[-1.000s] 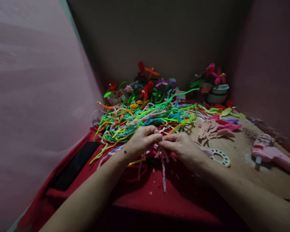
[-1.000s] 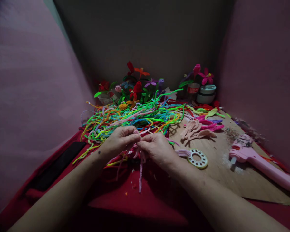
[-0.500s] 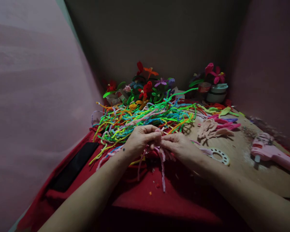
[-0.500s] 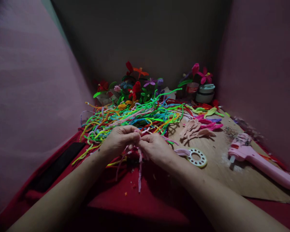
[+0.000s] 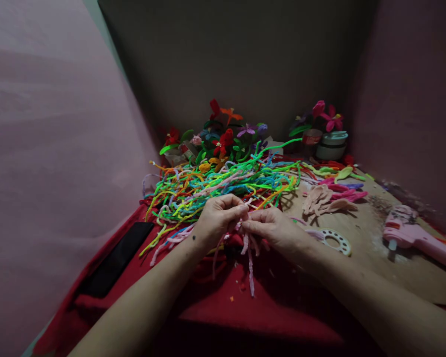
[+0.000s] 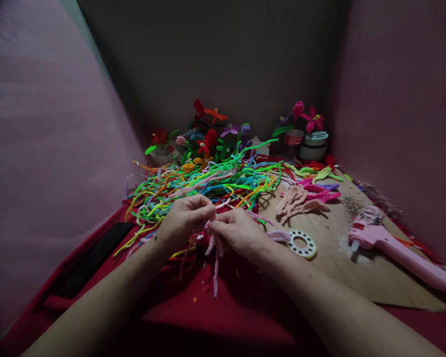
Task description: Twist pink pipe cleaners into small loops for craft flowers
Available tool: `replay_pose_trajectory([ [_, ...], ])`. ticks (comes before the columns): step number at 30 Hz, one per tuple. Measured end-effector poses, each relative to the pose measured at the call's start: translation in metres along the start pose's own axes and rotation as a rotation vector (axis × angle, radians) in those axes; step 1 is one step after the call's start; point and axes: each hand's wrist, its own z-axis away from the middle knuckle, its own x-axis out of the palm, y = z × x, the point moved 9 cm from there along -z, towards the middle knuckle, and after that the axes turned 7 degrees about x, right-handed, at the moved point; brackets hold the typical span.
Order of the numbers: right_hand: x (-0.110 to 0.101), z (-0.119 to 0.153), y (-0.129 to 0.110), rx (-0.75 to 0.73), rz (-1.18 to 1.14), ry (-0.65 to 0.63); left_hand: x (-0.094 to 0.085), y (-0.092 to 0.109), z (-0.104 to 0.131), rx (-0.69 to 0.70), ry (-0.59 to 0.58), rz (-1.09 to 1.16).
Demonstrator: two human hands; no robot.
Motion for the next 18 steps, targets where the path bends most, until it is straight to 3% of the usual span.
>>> replay_pose_trajectory([
  [4, -0.001, -0.001, 0.003, -0.020, -0.076, 0.014, -0.012, 0.021, 0.003, 0.213, 0.154, -0.271],
  [6, -0.008, -0.002, 0.003, -0.032, -0.131, 0.069, -0.015, 0.022, 0.002, 0.226, 0.181, -0.283],
  [8, -0.021, -0.001, 0.001, -0.055, -0.183, 0.176, -0.010, 0.008, -0.001, 0.082, 0.086, -0.190],
  [10, -0.034, -0.001, -0.002, -0.084, -0.219, 0.266, 0.005, -0.009, 0.000, -0.101, -0.097, -0.107],
  [12, -0.043, 0.000, -0.005, -0.109, -0.202, 0.320, 0.016, -0.015, 0.003, -0.155, -0.218, -0.122],
  [16, -0.054, 0.002, -0.007, -0.131, -0.097, 0.428, 0.009, 0.006, 0.001, 0.106, -0.104, -0.354],
  [18, -0.054, 0.002, -0.005, -0.120, -0.093, 0.433, 0.006, 0.011, 0.002, 0.154, -0.070, -0.419],
])
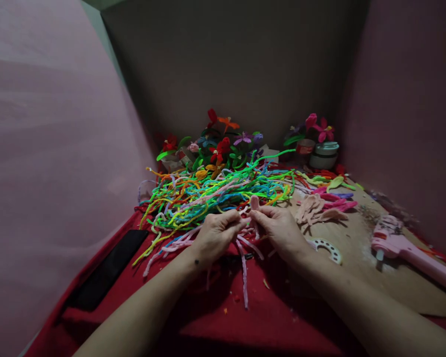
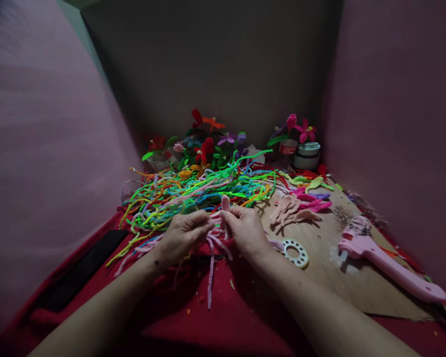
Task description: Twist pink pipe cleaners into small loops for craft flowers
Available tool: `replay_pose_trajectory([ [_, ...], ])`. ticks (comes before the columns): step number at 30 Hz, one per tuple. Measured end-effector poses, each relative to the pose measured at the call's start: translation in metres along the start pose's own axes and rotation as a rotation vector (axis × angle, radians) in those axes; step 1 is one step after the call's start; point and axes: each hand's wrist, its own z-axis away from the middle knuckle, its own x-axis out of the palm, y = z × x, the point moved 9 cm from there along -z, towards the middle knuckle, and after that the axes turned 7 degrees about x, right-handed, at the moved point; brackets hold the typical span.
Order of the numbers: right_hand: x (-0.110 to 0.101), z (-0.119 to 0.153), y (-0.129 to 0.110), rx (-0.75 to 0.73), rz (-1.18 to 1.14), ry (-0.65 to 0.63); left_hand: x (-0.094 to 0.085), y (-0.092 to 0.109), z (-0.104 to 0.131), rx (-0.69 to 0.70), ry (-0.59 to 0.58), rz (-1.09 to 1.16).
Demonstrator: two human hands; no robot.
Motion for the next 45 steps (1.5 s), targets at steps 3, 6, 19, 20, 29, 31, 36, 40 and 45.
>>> replay_pose_trajectory([
  [3, 0.005, 0.001, 0.004, 0.039, -0.052, -0.041, -0.001, -0.001, 0.000, -0.013, 0.000, 0.020],
  [6, 0.010, 0.003, 0.004, 0.035, -0.074, -0.074, 0.000, 0.000, 0.000, 0.016, -0.003, -0.030],
  [19, 0.020, 0.009, 0.001, 0.060, -0.135, -0.072, -0.028, 0.018, 0.006, 0.354, 0.251, -0.286],
  [20, 0.019, 0.008, 0.001, 0.046, -0.156, -0.065, -0.036, 0.009, 0.004, 0.246, 0.311, -0.118],
  [29, 0.012, 0.002, 0.011, 0.090, -0.485, -0.041, 0.018, -0.029, 0.000, -0.278, 0.016, 0.722],
  [31, 0.018, 0.004, 0.009, 0.082, -0.490, -0.087, 0.031, -0.024, 0.004, -0.268, -0.027, 0.720],
  [36, 0.016, 0.006, 0.010, 0.051, -0.389, -0.014, 0.040, -0.023, 0.009, -0.290, -0.042, 0.675],
  [40, 0.013, 0.003, 0.011, 0.028, -0.349, 0.004, 0.033, -0.017, 0.004, -0.237, -0.067, 0.546],
  [45, 0.015, 0.003, 0.017, 0.069, -0.293, -0.030, 0.002, -0.009, -0.004, -0.082, 0.127, 0.428],
])
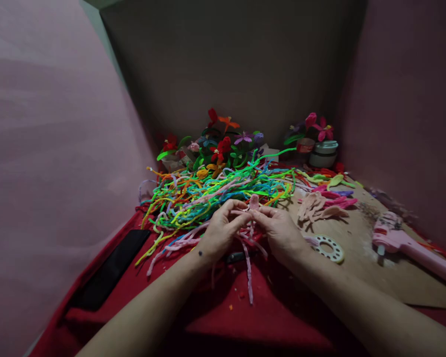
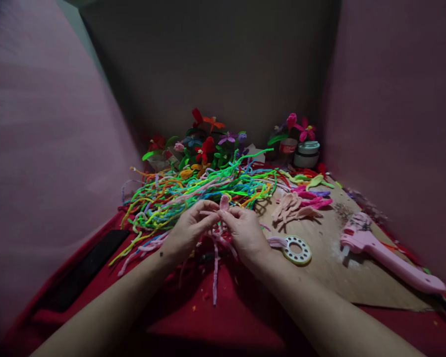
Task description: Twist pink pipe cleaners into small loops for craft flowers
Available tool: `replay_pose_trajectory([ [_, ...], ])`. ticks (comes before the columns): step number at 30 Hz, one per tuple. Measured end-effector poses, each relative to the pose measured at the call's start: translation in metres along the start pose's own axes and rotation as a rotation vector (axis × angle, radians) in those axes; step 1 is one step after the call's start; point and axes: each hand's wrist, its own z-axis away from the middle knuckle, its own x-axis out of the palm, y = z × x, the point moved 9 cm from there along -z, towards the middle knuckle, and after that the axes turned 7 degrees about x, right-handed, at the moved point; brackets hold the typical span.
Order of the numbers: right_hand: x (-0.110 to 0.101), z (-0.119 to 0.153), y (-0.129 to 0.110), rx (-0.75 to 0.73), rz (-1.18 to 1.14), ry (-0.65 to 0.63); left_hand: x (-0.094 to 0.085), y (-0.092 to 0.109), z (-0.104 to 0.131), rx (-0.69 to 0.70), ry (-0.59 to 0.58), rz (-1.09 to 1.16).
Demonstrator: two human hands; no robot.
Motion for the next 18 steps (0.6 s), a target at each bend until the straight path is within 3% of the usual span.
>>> replay_pose_trajectory([
  [3, 0.005, 0.004, 0.002, 0.039, 0.028, -0.042, -0.013, 0.001, -0.001, 0.007, 0.088, -0.046],
  [6, 0.011, 0.007, 0.001, 0.059, 0.025, -0.097, -0.017, 0.000, -0.001, -0.012, 0.103, -0.056],
  [12, 0.012, 0.008, -0.007, -0.008, 0.164, -0.093, -0.007, -0.006, 0.000, -0.079, -0.021, 0.120],
  [18, 0.016, 0.010, -0.004, 0.018, 0.230, -0.142, -0.008, -0.003, -0.001, -0.024, -0.069, 0.093],
])
